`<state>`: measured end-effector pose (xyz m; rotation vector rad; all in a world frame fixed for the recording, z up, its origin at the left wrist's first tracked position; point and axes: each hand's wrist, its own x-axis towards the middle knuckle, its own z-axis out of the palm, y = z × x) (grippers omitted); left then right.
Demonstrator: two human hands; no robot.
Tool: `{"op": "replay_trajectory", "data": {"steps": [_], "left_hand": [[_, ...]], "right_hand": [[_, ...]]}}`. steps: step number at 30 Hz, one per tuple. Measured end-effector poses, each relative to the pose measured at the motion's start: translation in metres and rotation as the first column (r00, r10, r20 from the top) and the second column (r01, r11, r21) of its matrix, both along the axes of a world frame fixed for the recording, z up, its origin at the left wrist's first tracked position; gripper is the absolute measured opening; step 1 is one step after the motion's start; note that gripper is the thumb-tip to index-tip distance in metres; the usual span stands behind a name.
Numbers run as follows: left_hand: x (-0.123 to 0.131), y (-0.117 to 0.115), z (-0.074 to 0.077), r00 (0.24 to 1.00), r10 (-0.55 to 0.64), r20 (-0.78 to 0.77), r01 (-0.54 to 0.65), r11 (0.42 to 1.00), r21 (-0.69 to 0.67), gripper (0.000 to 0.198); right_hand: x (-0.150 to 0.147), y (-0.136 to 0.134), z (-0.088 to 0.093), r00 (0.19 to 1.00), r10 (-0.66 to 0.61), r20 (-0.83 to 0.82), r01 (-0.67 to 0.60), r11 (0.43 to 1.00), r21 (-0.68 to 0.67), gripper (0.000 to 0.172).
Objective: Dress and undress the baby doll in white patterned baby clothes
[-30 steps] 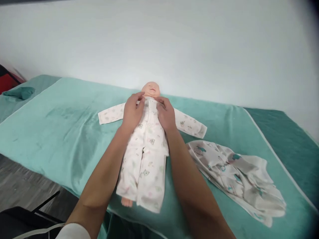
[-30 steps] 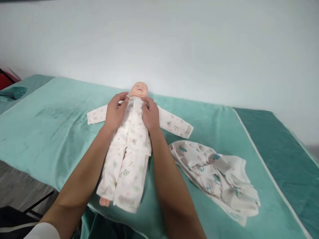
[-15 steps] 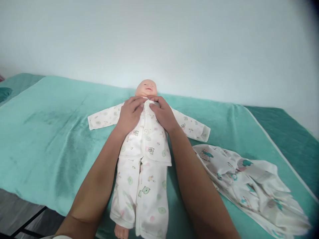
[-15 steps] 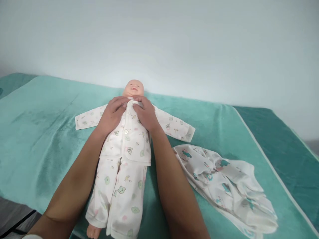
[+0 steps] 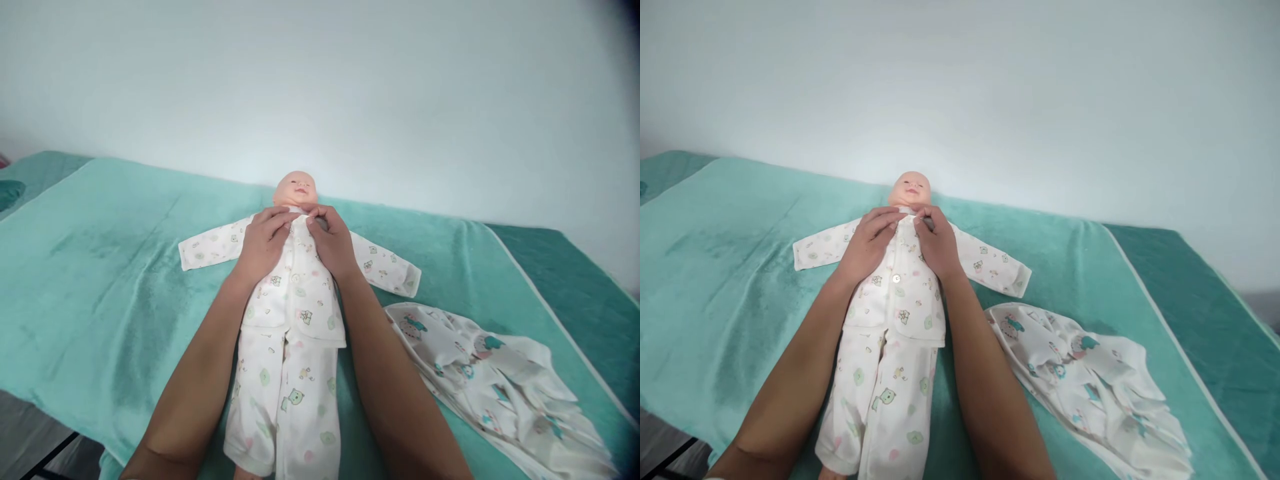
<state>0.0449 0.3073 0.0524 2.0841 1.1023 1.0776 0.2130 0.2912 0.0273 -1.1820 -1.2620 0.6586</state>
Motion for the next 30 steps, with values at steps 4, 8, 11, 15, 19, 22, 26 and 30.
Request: {"op": "replay_trajectory", "data": {"steps": [4,8,11,15,19,22,26,30], "left_hand": [[0.001,0.000,-0.001,1.000,-0.006,0.007,0.006,1.000,0.012,0.034],[0.002,0.000,0.000,1.000,-0.010,-0.001,0.010,1.000,0.028,0.034],[0.001,-0.001,0.000,1.000,-0.014,0.015,0.014,1.000,0.028,0.033],[-0.002,-0.003,-0.002,0.993,-0.035,0.114,0.034,0.999,0.019,0.026],[-0.008,-0.009,0.000,0.992,-0.075,0.100,0.077,0.997,-0.014,0.019],[-0.012,-0.012,0.004,0.991,-0.129,0.039,0.130,0.991,-0.027,0.020],[-0.014,-0.014,0.007,0.984,-0.171,0.041,0.173,0.984,-0.046,0.016],[-0.013,-0.014,0.008,0.985,-0.168,0.037,0.170,0.984,-0.052,0.014]], "right_hand": [[0.003,0.002,-0.005,0.997,-0.029,0.067,0.020,0.992,0.128,0.006],[0.005,0.005,-0.010,0.996,-0.050,0.079,0.032,0.976,0.214,0.004],[0.005,0.007,-0.012,1.000,0.005,-0.010,-0.003,0.971,0.239,0.010],[0.004,0.006,-0.013,0.983,0.070,-0.171,-0.033,0.977,0.212,0.020],[0.006,0.004,-0.013,0.952,0.082,-0.295,-0.036,0.987,0.158,0.024],[0.007,0.003,-0.012,0.939,0.068,-0.336,-0.028,0.992,0.124,0.027],[0.007,0.003,-0.011,0.909,0.066,-0.411,-0.027,0.995,0.099,0.031],[0.010,0.006,-0.013,0.917,0.060,-0.394,-0.037,0.997,0.067,0.038]]}}
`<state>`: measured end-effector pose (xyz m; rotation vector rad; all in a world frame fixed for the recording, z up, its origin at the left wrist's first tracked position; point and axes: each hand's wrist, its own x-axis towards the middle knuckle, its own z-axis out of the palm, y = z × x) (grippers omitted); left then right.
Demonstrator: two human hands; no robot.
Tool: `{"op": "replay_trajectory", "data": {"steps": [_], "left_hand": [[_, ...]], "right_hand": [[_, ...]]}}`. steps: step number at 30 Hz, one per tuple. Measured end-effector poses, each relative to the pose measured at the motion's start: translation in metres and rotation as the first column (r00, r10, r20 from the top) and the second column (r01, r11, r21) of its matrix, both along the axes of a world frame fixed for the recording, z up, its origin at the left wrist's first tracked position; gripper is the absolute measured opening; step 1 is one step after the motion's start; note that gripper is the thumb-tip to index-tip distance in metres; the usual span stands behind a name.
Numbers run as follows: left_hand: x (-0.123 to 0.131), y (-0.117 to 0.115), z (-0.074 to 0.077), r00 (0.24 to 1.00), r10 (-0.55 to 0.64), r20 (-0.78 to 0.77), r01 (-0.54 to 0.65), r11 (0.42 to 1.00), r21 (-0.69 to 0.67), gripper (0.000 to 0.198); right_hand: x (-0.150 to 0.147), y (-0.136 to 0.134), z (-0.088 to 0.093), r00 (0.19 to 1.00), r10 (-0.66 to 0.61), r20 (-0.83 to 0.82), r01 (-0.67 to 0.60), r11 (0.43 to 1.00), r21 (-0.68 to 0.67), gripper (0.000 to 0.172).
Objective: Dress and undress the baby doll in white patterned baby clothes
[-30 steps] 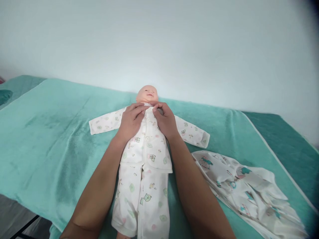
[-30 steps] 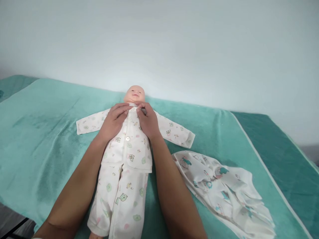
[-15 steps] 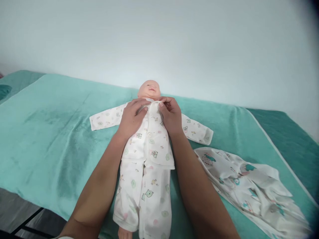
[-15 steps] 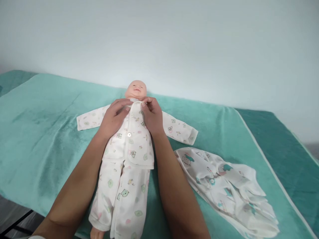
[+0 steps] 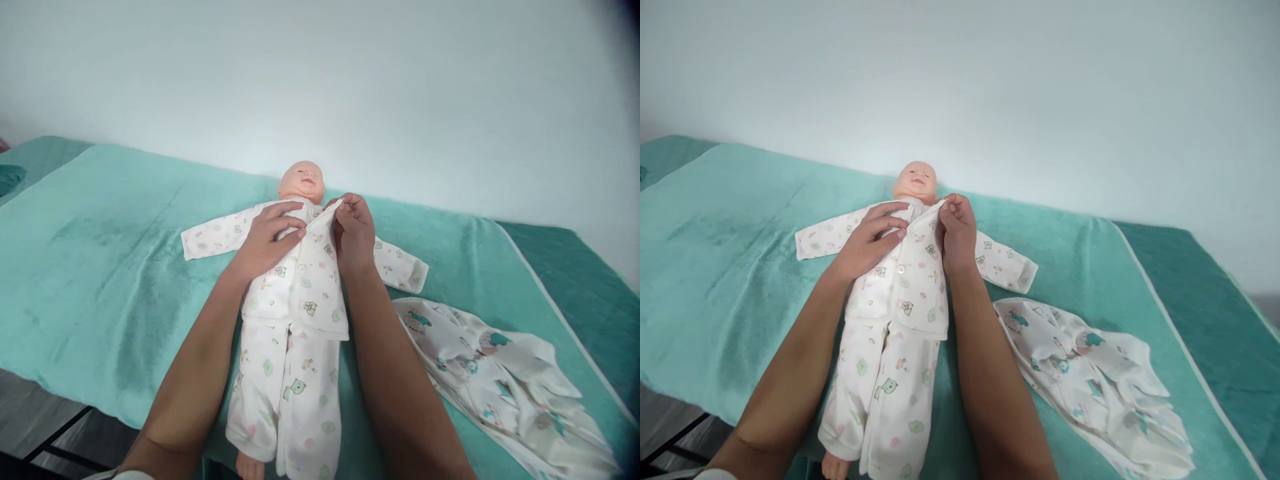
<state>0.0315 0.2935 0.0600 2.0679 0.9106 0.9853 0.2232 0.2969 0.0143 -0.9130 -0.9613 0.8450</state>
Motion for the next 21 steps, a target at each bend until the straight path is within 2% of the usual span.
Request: {"op": "replay_trajectory", "data": {"steps": [6,13,16,21], "left_hand": [[-0.003,0.002,-0.002,0.999,-0.035,0.005,0.036,0.999,-0.020,0.013],[-0.013,-0.002,-0.004,0.994,-0.108,0.004,0.108,0.994,-0.023,0.012],[-0.014,-0.001,-0.006,0.993,-0.117,0.034,0.118,0.993,-0.014,0.012],[-0.014,0.000,-0.008,0.993,-0.113,0.041,0.113,0.994,0.008,0.013]], "right_hand": [[-0.002,-0.002,0.002,0.983,-0.040,0.181,0.042,0.999,-0.008,0.034],[-0.017,-0.042,0.014,0.915,-0.043,0.401,0.035,0.999,0.027,0.022],[-0.023,-0.058,0.018,0.873,-0.041,0.485,0.035,0.999,0.021,0.023],[-0.028,-0.070,0.017,0.760,-0.036,0.649,0.003,0.999,0.052,0.039]]}}
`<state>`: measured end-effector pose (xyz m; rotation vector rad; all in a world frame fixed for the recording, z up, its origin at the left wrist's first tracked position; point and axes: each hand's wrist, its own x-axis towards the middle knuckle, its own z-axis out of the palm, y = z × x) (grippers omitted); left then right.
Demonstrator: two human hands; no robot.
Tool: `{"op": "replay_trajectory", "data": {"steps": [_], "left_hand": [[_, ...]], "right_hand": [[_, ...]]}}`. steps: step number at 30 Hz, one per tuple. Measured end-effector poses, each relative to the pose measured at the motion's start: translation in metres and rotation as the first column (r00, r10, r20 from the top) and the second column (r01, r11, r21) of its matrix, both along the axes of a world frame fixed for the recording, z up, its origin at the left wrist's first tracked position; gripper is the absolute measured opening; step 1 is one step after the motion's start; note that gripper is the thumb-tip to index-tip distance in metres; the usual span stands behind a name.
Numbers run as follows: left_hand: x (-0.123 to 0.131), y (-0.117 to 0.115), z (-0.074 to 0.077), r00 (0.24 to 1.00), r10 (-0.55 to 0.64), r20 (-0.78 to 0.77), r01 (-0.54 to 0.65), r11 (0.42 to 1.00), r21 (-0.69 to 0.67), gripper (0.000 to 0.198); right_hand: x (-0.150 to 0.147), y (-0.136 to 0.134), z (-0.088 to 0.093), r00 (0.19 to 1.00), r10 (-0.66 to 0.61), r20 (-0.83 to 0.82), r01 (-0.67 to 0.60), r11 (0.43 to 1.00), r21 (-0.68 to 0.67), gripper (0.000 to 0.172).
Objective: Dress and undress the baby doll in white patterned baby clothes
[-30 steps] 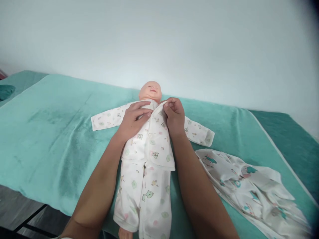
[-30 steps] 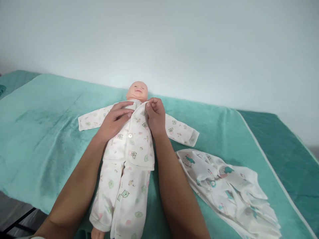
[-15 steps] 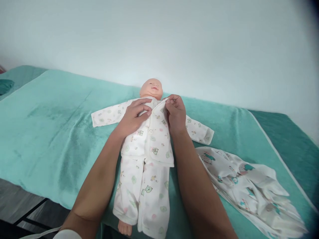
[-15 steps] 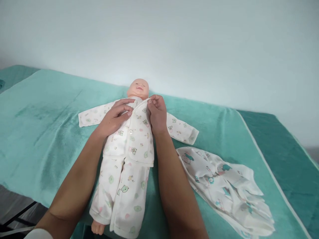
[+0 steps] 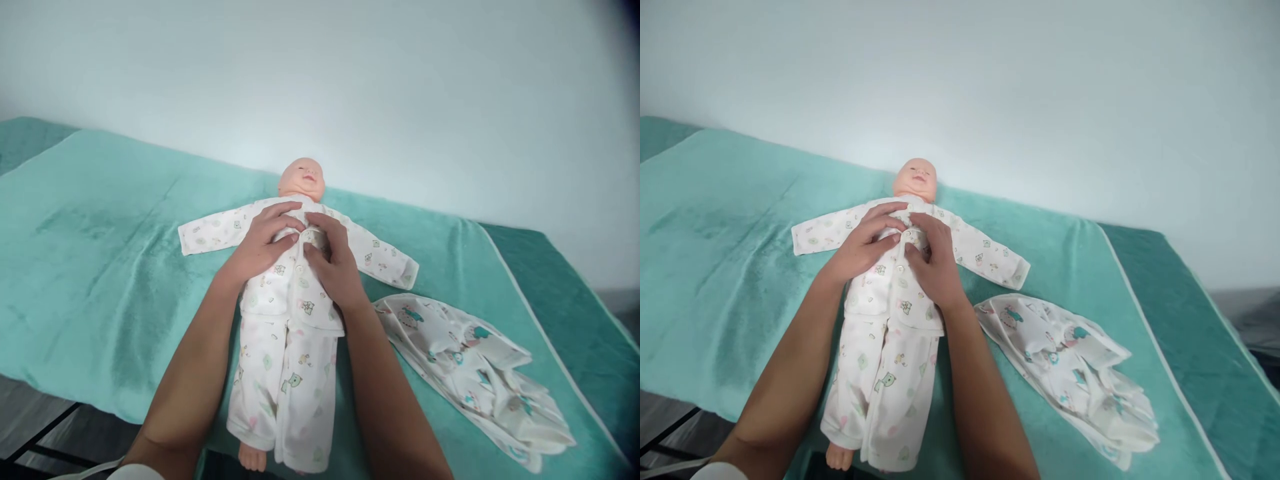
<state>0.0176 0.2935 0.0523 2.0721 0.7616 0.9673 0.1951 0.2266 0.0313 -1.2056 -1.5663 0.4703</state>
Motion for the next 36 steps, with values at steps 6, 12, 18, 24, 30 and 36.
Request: {"op": "replay_trajectory", "data": {"steps": [6,12,18,24,30,36], "left_hand": [[0.000,-0.001,0.000,1.000,0.017,-0.014,-0.017,1.000,-0.003,0.014],[0.000,-0.005,0.002,0.997,0.056,-0.056,-0.057,0.998,-0.003,0.014],[0.001,-0.005,0.000,0.999,0.052,0.004,-0.052,0.998,-0.030,0.015],[0.001,-0.004,-0.004,0.996,0.060,0.062,-0.056,0.997,-0.059,0.015],[0.003,-0.004,-0.005,0.986,0.097,0.136,-0.082,0.990,-0.110,0.010],[0.006,-0.007,-0.002,0.984,0.125,0.125,-0.110,0.987,-0.121,0.005]], "right_hand": [[0.000,0.004,0.001,0.999,0.008,-0.050,-0.010,0.999,-0.046,0.028],[-0.001,0.007,0.004,0.996,-0.011,-0.092,0.004,0.997,-0.079,0.021],[0.001,0.009,0.004,0.991,-0.017,-0.131,0.007,0.997,-0.078,0.015],[0.003,0.011,0.003,0.982,-0.006,-0.191,-0.007,0.998,-0.066,0.010],[0.001,0.011,0.006,0.977,-0.040,-0.209,0.018,0.994,-0.103,0.007],[0.000,0.011,0.006,0.977,-0.043,-0.211,0.030,0.998,-0.062,0.005]]}}
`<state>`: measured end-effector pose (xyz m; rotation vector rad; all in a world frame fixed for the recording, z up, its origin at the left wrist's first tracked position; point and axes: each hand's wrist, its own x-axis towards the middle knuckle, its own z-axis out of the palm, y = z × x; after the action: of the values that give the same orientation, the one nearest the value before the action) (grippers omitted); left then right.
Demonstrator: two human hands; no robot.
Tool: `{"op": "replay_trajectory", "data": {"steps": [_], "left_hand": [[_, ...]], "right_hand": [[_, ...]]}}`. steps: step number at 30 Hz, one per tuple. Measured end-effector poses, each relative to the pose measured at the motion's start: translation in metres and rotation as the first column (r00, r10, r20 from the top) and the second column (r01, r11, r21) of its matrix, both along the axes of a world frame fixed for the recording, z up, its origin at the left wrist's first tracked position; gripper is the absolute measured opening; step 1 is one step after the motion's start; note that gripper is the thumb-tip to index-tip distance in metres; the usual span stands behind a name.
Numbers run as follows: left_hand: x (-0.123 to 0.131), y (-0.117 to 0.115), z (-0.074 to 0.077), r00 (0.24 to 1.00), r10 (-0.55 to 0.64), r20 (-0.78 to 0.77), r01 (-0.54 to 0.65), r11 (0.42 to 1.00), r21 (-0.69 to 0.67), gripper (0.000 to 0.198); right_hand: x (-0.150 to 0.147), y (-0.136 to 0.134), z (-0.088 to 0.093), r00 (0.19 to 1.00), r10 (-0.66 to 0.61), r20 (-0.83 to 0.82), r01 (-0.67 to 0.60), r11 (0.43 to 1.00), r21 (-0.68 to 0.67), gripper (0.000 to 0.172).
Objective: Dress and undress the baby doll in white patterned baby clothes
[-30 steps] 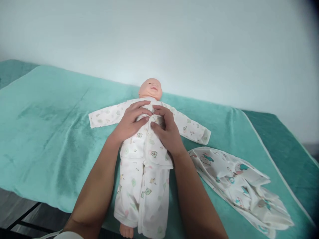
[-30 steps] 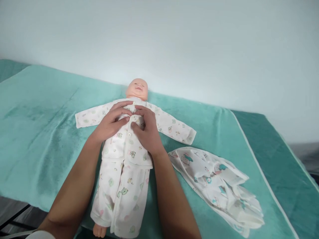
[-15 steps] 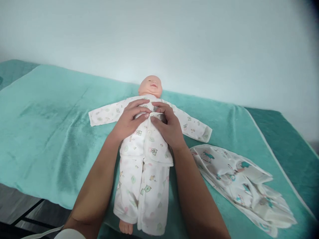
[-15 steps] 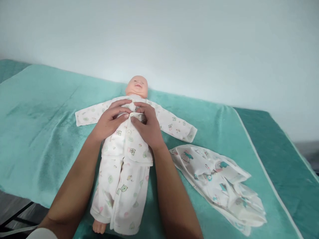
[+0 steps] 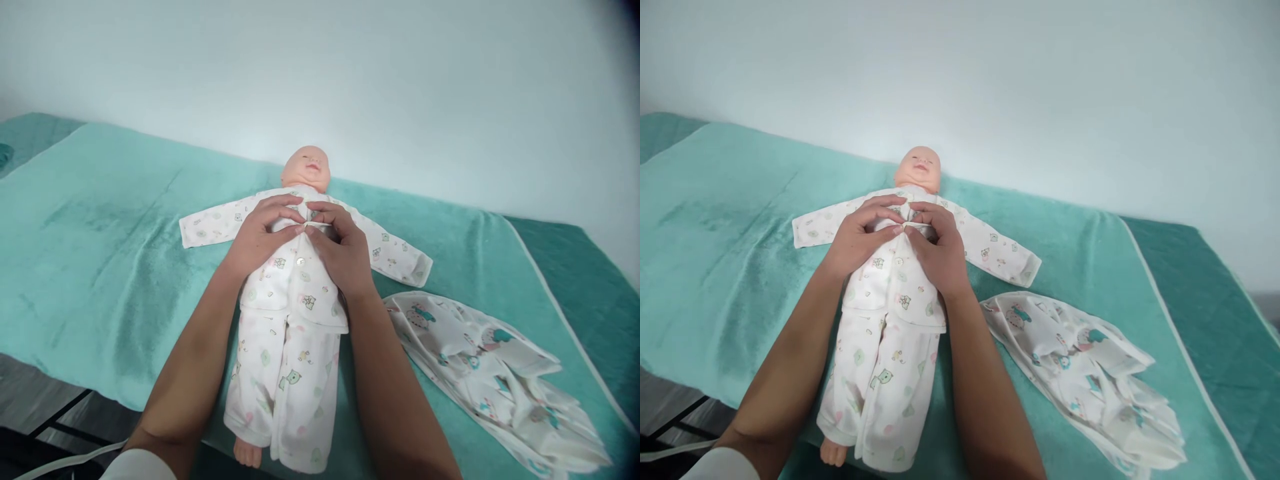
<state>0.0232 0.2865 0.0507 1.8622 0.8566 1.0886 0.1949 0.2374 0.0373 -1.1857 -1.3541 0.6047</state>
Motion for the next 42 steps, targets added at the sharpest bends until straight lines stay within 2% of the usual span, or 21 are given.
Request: {"op": "replay_trajectory", "data": {"steps": [4,7,11,14,17,21,25,28,30,33,37,42], "left_hand": [[0.002,-0.001,0.001,0.999,0.031,-0.042,-0.028,0.998,0.058,0.009],[0.001,0.000,0.000,0.998,0.011,-0.070,-0.004,0.996,0.094,0.015],[-0.004,0.001,0.003,0.990,-0.073,-0.120,0.086,0.990,0.108,0.021],[-0.008,0.001,0.008,0.970,-0.147,-0.196,0.172,0.978,0.116,0.023],[-0.011,-0.001,0.013,0.930,-0.220,-0.296,0.266,0.956,0.125,0.016],[-0.014,-0.001,0.018,0.889,-0.286,-0.358,0.340,0.935,0.097,0.017],[-0.019,0.002,0.020,0.887,-0.340,-0.311,0.380,0.922,0.076,0.023],[-0.021,0.005,0.018,0.896,-0.359,-0.260,0.386,0.920,0.061,0.023],[-0.022,0.005,0.017,0.902,-0.358,-0.241,0.380,0.924,0.051,0.021],[-0.023,0.005,0.015,0.903,-0.353,-0.244,0.371,0.928,0.031,0.019],[-0.024,0.006,0.014,0.902,-0.364,-0.231,0.376,0.926,0.011,0.020],[-0.026,0.007,0.014,0.900,-0.387,-0.200,0.392,0.920,-0.014,0.024]], "right_hand": [[0.001,0.000,-0.001,0.999,0.033,-0.015,-0.032,0.999,0.021,0.005],[0.000,0.000,-0.003,0.990,0.072,-0.118,-0.068,0.997,0.032,0.006],[-0.003,0.001,-0.004,0.940,0.032,-0.341,-0.009,0.998,0.068,0.011],[-0.004,0.003,-0.004,0.924,-0.003,-0.383,0.044,0.994,0.100,0.019],[-0.004,0.005,-0.005,0.918,-0.020,-0.396,0.080,0.987,0.136,0.021],[-0.004,0.006,-0.007,0.924,-0.069,-0.377,0.118,0.987,0.109,0.022],[-0.003,0.003,-0.002,0.922,-0.072,-0.381,0.088,0.996,0.025,0.017],[0.001,-0.004,0.006,0.948,0.089,-0.305,-0.086,0.996,0.023,0.009],[0.003,-0.007,0.011,0.952,0.209,-0.223,-0.213,0.977,0.006,0.011],[0.006,-0.010,0.015,0.946,0.289,-0.148,-0.297,0.954,-0.036,0.016],[0.007,-0.011,0.016,0.949,0.297,-0.103,-0.301,0.953,-0.025,0.014],[0.006,-0.012,0.016,0.972,0.236,-0.019,-0.237,0.970,-0.063,0.007]]}}
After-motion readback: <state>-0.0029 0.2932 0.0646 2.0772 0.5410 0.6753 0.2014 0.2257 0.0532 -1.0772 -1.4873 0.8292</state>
